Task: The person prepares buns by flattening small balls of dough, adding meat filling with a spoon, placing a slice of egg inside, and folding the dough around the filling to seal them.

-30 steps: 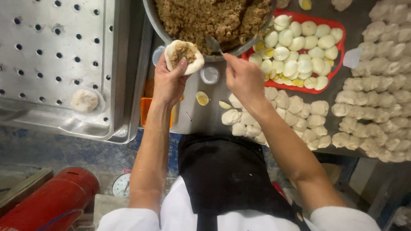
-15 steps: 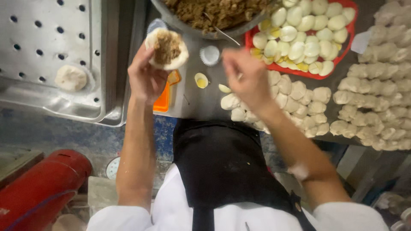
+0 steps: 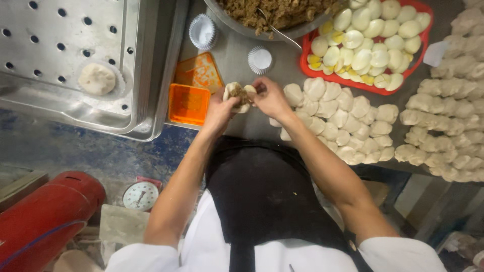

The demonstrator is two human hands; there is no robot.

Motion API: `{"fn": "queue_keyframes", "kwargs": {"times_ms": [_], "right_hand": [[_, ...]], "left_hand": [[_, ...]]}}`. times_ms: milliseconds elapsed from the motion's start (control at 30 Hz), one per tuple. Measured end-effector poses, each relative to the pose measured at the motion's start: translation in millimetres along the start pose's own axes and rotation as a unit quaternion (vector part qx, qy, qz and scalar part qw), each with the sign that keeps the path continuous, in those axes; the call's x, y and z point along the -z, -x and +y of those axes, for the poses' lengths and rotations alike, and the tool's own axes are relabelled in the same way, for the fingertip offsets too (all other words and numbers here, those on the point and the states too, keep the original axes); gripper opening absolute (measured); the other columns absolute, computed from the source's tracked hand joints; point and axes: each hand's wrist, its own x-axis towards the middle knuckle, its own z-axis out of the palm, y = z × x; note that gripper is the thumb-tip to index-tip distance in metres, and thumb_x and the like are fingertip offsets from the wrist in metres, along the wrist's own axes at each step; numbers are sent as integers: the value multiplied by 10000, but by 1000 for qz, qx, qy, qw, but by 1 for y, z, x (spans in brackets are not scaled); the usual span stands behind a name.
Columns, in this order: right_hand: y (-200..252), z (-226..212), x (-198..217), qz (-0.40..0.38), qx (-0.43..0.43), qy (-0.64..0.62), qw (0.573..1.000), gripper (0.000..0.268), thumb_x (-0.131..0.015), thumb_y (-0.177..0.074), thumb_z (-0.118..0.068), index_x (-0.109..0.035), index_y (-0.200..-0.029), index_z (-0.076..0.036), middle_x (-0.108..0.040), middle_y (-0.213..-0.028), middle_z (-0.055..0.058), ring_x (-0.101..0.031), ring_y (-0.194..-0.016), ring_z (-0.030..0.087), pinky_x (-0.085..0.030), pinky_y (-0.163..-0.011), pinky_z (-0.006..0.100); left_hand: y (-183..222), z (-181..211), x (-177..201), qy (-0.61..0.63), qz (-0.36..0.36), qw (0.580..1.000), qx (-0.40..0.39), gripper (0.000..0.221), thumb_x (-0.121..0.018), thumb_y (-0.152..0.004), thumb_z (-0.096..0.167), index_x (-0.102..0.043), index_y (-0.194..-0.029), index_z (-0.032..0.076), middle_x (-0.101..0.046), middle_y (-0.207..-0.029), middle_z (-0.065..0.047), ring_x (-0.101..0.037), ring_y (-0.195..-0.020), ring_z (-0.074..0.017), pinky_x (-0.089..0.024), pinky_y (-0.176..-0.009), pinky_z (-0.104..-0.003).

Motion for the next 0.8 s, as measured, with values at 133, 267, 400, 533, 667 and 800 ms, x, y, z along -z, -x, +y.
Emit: {"fn": "queue_keyframes", "kwargs": {"times_ms": [133, 267, 400, 533, 667, 800], "right_hand": [[16, -26, 15, 21, -23, -104, 994, 325, -713, -941, -32, -578, -1228, 39, -693, -1011, 105, -739, -837, 191, -638, -670, 299], [50, -76, 20, 68, -9, -112, 991, 342, -689, -958, -90, -602, -1270, 18, -749, -972, 91, -763, -851, 162, -643, -691, 276], [69, -119, -1, 142, 92, 34, 985, 205, -738, -973, -112, -696, -1133, 8, -756, -881, 81, -714, -776, 125, -589, -653, 273], [88, -147, -5, 158, 204, 237, 937, 108, -791, -946, -112, -751, -1014, -38, -737, -865, 101, -651, -663, 166, -508, -608, 306], [105, -165, 4, 98, 269, 279, 917, 191, -728, -942, -52, -725, -1132, -42, -717, -988, 116, -665, -783, 219, -533, -687, 330], [110, -188, 15, 70, 321, 387, 862, 184, -730, -939, -46, -716, -1122, -40, -696, -1025, 118, -686, -891, 249, -564, -764, 353]], "left_hand": [[-13, -3, 1, 18, -17, 1000, 4, 408, -618, -893, 69, -602, -1285, -44, -716, -1123, -132, -727, -955, -211, -608, -799, -319], [-8, 10, -2, 22, -56, 998, 15, 386, -633, -936, 101, -602, -1299, -28, -712, -1129, -129, -717, -969, -201, -593, -823, -325], [3, 25, -13, 130, -130, 981, 57, 384, -641, -1000, 204, -586, -1323, 4, -686, -1169, -96, -698, -1038, -174, -609, -882, -346], [13, 38, -23, 101, -152, 983, -6, 401, -688, -994, 160, -576, -1345, 3, -686, -1210, -104, -686, -1082, -174, -597, -930, -337], [20, 55, -24, 112, -179, 977, -9, 382, -703, -1013, 80, -574, -1356, -28, -675, -1226, -131, -682, -1106, -201, -588, -947, -352], [27, 78, -27, 118, -210, 970, 8, 433, -705, -965, 52, -557, -1365, -25, -681, -1254, -136, -691, -1142, -218, -599, -1000, -370]]}}
